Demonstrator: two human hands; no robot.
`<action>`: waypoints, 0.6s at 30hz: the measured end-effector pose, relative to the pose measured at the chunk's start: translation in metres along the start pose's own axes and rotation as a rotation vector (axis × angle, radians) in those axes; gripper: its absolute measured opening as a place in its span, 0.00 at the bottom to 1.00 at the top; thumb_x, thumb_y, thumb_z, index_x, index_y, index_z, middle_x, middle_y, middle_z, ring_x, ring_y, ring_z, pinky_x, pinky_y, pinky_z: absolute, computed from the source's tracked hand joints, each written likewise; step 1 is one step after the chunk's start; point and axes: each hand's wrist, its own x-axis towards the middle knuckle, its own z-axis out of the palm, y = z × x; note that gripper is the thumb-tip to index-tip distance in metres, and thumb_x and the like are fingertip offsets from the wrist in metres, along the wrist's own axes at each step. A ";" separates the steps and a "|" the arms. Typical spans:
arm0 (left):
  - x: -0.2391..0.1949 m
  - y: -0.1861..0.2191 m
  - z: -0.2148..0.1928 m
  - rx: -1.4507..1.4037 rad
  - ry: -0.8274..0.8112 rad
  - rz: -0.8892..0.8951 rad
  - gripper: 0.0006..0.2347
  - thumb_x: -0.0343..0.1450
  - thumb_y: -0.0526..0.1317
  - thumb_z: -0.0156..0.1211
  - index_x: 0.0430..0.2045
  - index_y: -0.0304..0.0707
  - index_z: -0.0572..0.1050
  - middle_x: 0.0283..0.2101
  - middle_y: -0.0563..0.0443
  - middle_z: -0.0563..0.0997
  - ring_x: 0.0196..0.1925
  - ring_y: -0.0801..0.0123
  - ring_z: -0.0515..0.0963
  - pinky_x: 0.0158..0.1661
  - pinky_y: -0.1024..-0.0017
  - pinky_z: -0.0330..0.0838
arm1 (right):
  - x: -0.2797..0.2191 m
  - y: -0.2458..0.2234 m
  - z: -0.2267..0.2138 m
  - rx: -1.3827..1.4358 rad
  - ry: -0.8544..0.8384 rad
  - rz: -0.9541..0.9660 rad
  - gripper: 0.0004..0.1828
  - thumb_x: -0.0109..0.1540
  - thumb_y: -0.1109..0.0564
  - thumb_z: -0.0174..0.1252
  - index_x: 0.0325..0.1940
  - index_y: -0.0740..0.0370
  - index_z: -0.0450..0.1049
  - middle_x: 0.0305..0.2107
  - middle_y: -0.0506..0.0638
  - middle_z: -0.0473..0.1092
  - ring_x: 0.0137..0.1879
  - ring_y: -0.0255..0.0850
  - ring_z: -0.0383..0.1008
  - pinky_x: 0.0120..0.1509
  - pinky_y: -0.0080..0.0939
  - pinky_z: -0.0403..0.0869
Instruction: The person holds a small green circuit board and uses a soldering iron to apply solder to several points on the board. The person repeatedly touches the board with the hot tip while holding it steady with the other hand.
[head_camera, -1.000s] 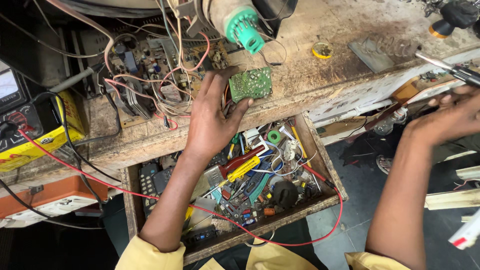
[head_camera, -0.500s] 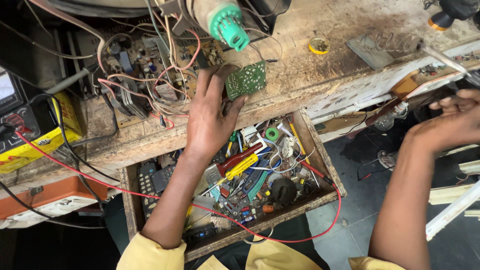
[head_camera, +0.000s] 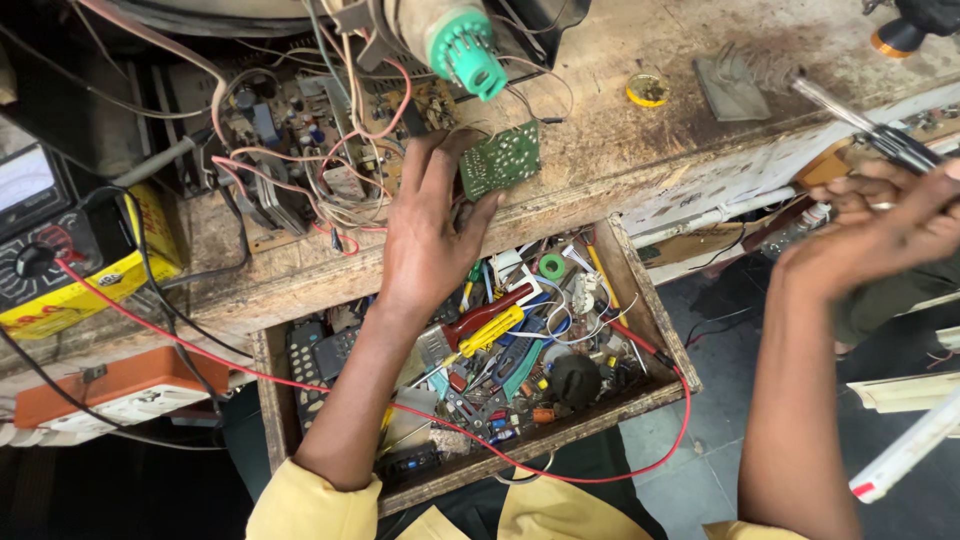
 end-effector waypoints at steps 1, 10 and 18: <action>0.000 0.001 -0.001 -0.005 -0.008 -0.004 0.23 0.71 0.36 0.71 0.59 0.35 0.67 0.59 0.38 0.70 0.57 0.44 0.77 0.52 0.57 0.75 | -0.002 -0.003 -0.006 0.010 0.036 0.008 0.19 0.79 0.50 0.51 0.47 0.73 0.67 0.33 0.62 0.72 0.32 0.48 0.73 0.36 0.48 0.77; -0.011 0.008 -0.005 0.127 -0.104 0.065 0.17 0.76 0.39 0.64 0.60 0.39 0.72 0.59 0.40 0.71 0.57 0.47 0.77 0.53 0.56 0.73 | -0.084 -0.050 -0.025 0.550 -0.119 0.782 0.16 0.77 0.50 0.53 0.49 0.67 0.72 0.38 0.58 0.75 0.35 0.40 0.73 0.37 0.34 0.73; -0.013 0.033 -0.024 0.170 -0.178 0.129 0.17 0.75 0.38 0.61 0.59 0.40 0.75 0.61 0.40 0.71 0.61 0.47 0.73 0.60 0.54 0.68 | -0.113 -0.084 0.007 0.489 -0.050 0.900 0.10 0.73 0.55 0.59 0.47 0.65 0.71 0.39 0.57 0.76 0.42 0.43 0.76 0.47 0.37 0.76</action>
